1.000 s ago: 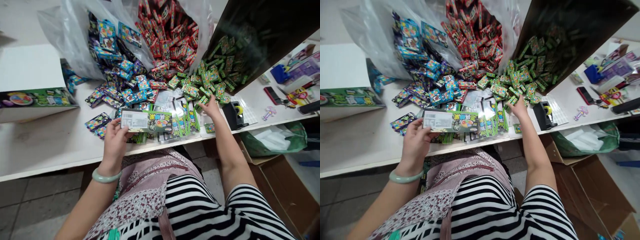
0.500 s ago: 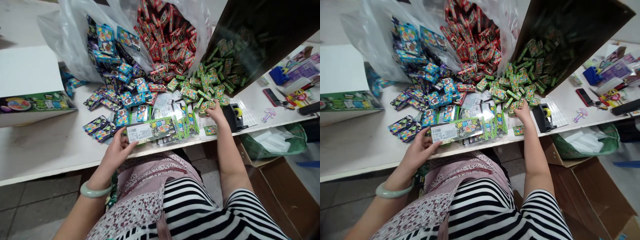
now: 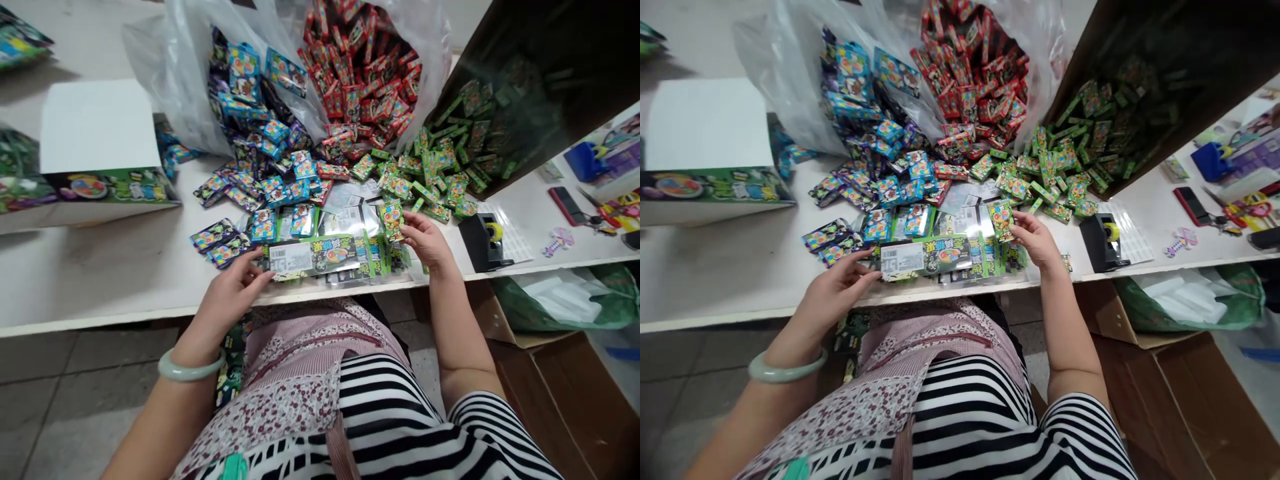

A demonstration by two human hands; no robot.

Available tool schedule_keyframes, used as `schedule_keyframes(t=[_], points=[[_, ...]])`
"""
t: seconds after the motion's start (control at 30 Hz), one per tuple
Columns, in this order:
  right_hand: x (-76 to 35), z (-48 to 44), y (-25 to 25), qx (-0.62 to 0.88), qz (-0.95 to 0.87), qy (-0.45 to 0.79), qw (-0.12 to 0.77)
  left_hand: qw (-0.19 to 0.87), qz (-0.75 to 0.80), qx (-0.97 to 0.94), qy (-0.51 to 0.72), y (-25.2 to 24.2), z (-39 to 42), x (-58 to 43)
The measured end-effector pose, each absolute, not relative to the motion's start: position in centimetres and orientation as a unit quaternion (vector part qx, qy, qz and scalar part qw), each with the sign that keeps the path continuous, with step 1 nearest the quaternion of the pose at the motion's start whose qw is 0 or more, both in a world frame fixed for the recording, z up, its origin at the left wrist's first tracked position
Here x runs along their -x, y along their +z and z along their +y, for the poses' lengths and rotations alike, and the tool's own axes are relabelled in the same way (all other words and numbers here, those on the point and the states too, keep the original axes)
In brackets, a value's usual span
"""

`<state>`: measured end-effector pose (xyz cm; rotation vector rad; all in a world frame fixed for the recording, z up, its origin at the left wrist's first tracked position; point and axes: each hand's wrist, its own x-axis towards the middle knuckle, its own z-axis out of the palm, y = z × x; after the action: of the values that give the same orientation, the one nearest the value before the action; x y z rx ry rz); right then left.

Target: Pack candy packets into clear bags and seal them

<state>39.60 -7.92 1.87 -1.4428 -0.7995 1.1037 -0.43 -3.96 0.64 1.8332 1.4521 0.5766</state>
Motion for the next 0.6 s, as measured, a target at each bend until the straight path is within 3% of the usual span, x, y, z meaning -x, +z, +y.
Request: schedule_keyframes(t=[0.1,0.23,0.33,0.47,0.6], points=[[-37.7,-8.0,2.3,0.595,-0.380,0.486,0.516,0.475,0.508,-0.654,0.297,1.0,-4.5,-1.0],[-35.0,-8.4,2.7,0.580,-0.447,0.486,0.477,0.633,0.410,-0.590,0.289,2.0,-4.9,-4.7],[-32.8,-8.7,2.9,0.601,-0.476,0.447,0.460,0.649,0.375,-0.574,0.331,2.4,-4.9,-7.3],[-29.4,-9.3,3.2,0.631,-0.582,0.288,0.425,0.726,0.332,-0.509,0.323,2.2,-5.3,-9.8],[-27.1,-10.2,3.6,0.532,-0.723,0.226,0.377,0.773,0.354,-0.383,0.362,1.2,-5.6,-10.8]])
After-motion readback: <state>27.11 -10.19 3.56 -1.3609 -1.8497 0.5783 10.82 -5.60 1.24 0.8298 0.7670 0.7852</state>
